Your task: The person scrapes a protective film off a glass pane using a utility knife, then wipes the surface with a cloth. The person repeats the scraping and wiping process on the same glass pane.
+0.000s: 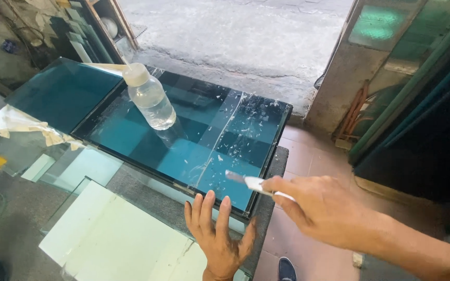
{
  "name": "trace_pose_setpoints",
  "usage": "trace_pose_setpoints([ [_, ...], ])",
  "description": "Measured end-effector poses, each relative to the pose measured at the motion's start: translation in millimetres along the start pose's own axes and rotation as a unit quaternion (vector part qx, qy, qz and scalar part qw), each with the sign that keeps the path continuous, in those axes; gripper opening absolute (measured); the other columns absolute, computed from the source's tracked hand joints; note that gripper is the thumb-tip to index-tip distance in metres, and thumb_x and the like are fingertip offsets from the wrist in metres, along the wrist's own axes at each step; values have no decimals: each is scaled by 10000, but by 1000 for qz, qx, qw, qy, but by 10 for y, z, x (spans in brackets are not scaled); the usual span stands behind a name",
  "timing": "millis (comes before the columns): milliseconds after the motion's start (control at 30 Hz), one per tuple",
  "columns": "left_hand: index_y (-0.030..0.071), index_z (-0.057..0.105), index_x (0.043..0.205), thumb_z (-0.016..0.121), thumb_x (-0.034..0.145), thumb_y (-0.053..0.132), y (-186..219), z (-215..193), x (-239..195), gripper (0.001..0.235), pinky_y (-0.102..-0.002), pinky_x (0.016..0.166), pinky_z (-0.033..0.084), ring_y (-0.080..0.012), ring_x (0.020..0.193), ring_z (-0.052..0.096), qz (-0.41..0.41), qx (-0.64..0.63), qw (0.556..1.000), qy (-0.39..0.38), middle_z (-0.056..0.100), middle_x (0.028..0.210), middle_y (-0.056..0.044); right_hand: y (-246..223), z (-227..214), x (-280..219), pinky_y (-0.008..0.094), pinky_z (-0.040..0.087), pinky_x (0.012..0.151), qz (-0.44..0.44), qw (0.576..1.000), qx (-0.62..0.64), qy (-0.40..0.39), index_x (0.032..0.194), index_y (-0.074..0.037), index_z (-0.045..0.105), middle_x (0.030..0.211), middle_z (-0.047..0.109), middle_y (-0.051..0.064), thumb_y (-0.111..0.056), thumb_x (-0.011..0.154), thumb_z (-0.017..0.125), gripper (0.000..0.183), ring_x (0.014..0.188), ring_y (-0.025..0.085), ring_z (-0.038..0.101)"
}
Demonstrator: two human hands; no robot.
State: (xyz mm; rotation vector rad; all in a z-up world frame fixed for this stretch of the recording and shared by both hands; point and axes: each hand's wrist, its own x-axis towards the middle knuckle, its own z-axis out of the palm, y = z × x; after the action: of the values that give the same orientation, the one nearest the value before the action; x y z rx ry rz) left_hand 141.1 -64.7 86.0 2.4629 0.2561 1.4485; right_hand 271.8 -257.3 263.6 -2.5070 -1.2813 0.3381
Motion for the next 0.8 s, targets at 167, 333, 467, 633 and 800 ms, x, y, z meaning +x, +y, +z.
trace_pose_setpoints([
  [167, 170, 619, 1535, 701, 1006, 619, 80, -52, -78, 699, -733, 1375, 315, -410, 1636, 442, -10, 6, 1000, -3, 542, 1669, -169, 213, -186, 95, 502, 604, 606, 134, 990, -45, 10, 1406, -418, 654, 816, 792, 47, -326, 1072, 579, 354, 638, 296, 748],
  [333, 160, 584, 1561, 685, 1015, 624, 27, 59, -74, 724, -728, 1377, 316, -420, 1636, 440, -1, 19, 1000, 0, 529, 1674, -180, 255, -113, 116, 535, 498, 634, -22, 999, 48, 13, 1322, -323, 636, 751, 782, 134, -345, 1119, 539, 226, 669, 451, 723],
  [467, 167, 600, 1548, 701, 994, 631, 31, 22, -75, 731, -749, 1368, 324, -417, 1626, 455, -10, 38, 999, -3, 537, 1673, -169, 234, -187, 191, 586, 512, 671, 40, 999, -22, 17, 1368, -356, 605, 847, 803, 100, -366, 1115, 517, 268, 773, 435, 745],
  [633, 170, 594, 1549, 711, 981, 625, 53, 91, -130, 736, -755, 1364, 337, -441, 1615, 466, -16, 36, 999, 12, 541, 1665, -175, 355, -279, 310, 552, 482, 596, 46, 999, -27, 10, 1364, -345, 641, 766, 758, 86, -366, 1122, 534, 265, 662, 382, 715],
  [800, 190, 605, 1532, 717, 956, 636, -8, 141, -164, 737, -774, 1371, 328, -417, 1629, 467, -27, 42, 999, 13, 556, 1668, -153, 276, -271, 223, 589, 484, 653, 17, 1000, -20, -16, 1356, -331, 595, 847, 787, 96, -387, 1139, 471, 256, 751, 419, 729],
])
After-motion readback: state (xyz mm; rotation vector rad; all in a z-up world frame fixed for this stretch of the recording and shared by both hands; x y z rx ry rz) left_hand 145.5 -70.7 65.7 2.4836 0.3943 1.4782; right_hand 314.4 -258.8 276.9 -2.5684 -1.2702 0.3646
